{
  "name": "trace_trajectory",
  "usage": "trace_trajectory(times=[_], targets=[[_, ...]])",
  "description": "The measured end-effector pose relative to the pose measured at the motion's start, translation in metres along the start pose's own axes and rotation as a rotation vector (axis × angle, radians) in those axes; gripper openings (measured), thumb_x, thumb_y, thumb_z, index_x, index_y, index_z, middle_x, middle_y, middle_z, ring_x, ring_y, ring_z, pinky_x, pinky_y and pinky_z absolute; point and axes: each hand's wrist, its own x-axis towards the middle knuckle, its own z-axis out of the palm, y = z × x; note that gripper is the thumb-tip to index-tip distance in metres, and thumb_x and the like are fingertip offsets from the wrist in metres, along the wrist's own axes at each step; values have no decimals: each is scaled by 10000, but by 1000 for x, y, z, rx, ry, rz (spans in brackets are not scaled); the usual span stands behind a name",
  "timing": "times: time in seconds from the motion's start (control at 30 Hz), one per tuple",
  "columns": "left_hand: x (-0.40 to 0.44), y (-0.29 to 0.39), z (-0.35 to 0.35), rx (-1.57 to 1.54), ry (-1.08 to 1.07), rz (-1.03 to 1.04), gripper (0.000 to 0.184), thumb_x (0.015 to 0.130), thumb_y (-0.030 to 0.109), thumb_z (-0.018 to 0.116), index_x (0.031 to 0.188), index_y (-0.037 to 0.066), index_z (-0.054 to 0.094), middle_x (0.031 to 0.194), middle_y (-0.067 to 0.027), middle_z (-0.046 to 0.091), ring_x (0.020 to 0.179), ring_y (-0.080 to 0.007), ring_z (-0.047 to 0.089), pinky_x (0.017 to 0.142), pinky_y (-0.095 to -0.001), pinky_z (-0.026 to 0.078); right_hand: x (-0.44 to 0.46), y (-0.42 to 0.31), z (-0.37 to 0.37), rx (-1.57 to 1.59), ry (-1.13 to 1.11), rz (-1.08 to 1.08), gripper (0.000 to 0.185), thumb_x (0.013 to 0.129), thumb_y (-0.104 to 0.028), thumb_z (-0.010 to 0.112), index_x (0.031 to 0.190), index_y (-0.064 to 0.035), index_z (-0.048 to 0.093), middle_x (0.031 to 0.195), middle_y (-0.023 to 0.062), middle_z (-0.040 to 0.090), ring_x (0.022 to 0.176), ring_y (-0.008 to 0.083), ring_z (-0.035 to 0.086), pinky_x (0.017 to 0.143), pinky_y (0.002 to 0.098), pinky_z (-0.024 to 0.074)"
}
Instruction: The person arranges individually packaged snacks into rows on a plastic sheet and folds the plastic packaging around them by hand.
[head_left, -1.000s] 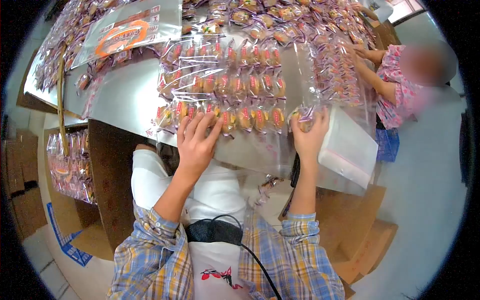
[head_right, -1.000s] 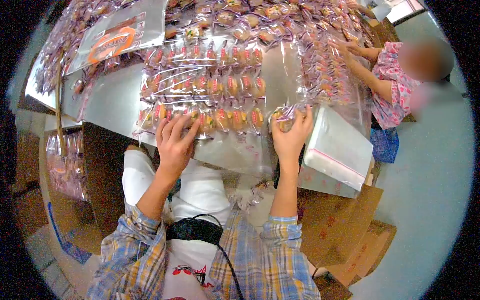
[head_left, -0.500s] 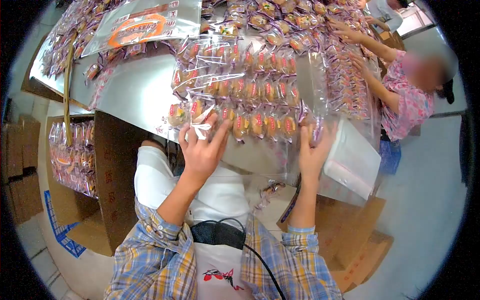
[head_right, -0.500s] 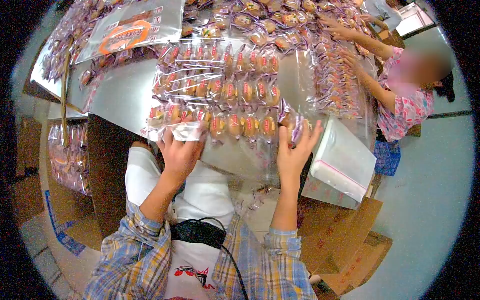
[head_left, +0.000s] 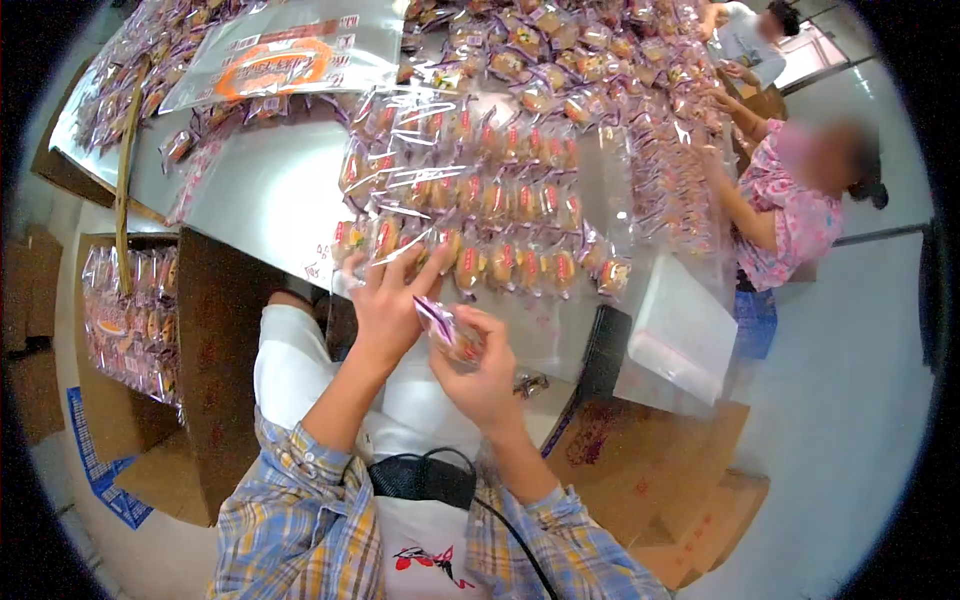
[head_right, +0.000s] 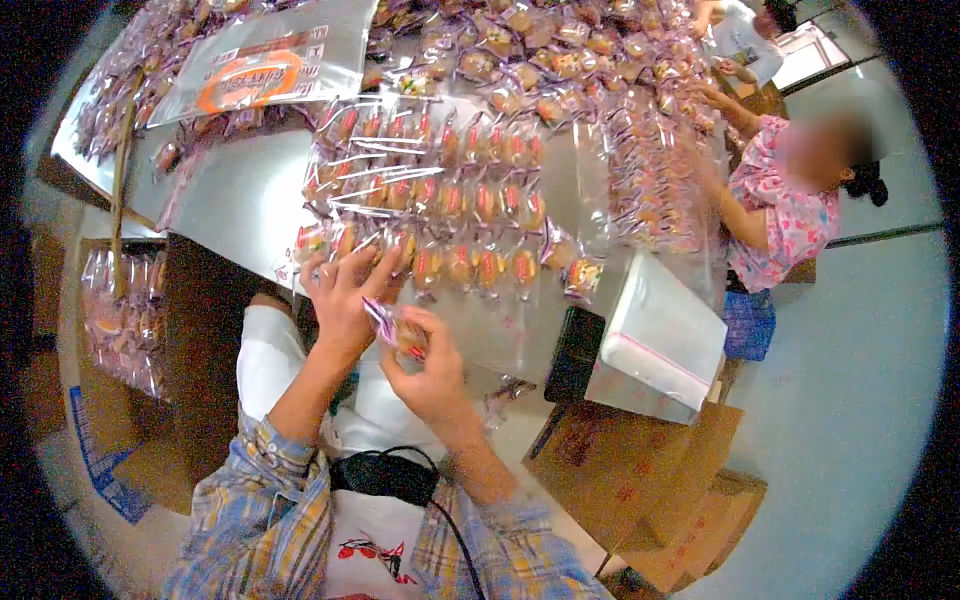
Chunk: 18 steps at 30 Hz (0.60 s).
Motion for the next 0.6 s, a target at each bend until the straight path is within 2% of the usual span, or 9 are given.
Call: trace_trajectory(times=[0.07, 0.1, 0.13, 0.3, 0.4, 0.5, 0.6], targets=[[-2, 0, 0, 15, -12, -5, 496, 800, 302, 805, 1292, 323, 753, 1134, 47, 673, 977, -199, 593, 1013, -505, 376, 8, 10, 2, -282, 67, -183, 588, 767, -24, 851, 1289, -55, 582, 1338, 185, 656, 1199, 361, 673, 959, 450, 587], [-1, 1, -3, 22, -32, -13, 506, 790, 276, 793, 1293, 318, 753, 1138, 48, 678, 982, -202, 600, 991, -497, 400, 14, 10, 1, -337, 101, -270, 631, 729, -17, 859, 1307, -64, 608, 1288, 182, 695, 1142, 396, 687, 952, 442, 590], [0, 1, -5, 31, -58, -22, 517, 781, 250, 781, 1294, 313, 752, 1142, 48, 683, 987, -204, 608, 968, -490, 424, 16, 15, 0, -373, 112, -318, 642, 717, -17, 859, 1306, -71, 612, 1286, 176, 696, 1143, 394, 689, 952, 439, 589], [-2, 1, -2, -72, -19, -69, 464, 795, 215, 744, 1252, 288, 772, 1112, 37, 697, 1005, -215, 617, 1039, -508, 368, 13, 35, -2, -575, 147, -456, 686, 665, -21, 858, 1312, -117, 652, 1348, 160, 669, 1158, 378, 678, 946, 430, 583], [-4, 0, 4, -45, 2, -61, 456, 796, 217, 747, 1247, 285, 773, 1106, 31, 698, 1026, -216, 620, 1054, -520, 357, 12, 19, -3, -693, 98, -319, 710, 644, -27, 857, 1322, -148, 682, 1346, 172, 637, 1108, 360, 660, 863, 424, 588], [-7, -1, 6, -37, -30, -64, 448, 792, 232, 775, 1238, 276, 774, 1108, 23, 691, 1049, -214, 620, 1065, -528, 347, 2, 23, -4, -671, 98, -297, 675, 682, -43, 871, 1327, -115, 687, 1295, 180, 612, 1051, 312, 638, 817, 416, 568], [-6, -1, 4, -145, -7, -68, 440, 789, 240, 806, 1228, 266, 776, 1093, 18, 683, 1047, -208, 615, 1070, -527, 344, -7, 11, 0, -389, 281, -104, 635, 725, -77, 895, 1322, -69, 677, 1211, 176, 613, 1013, 285, 629, 808, 386, 545]])
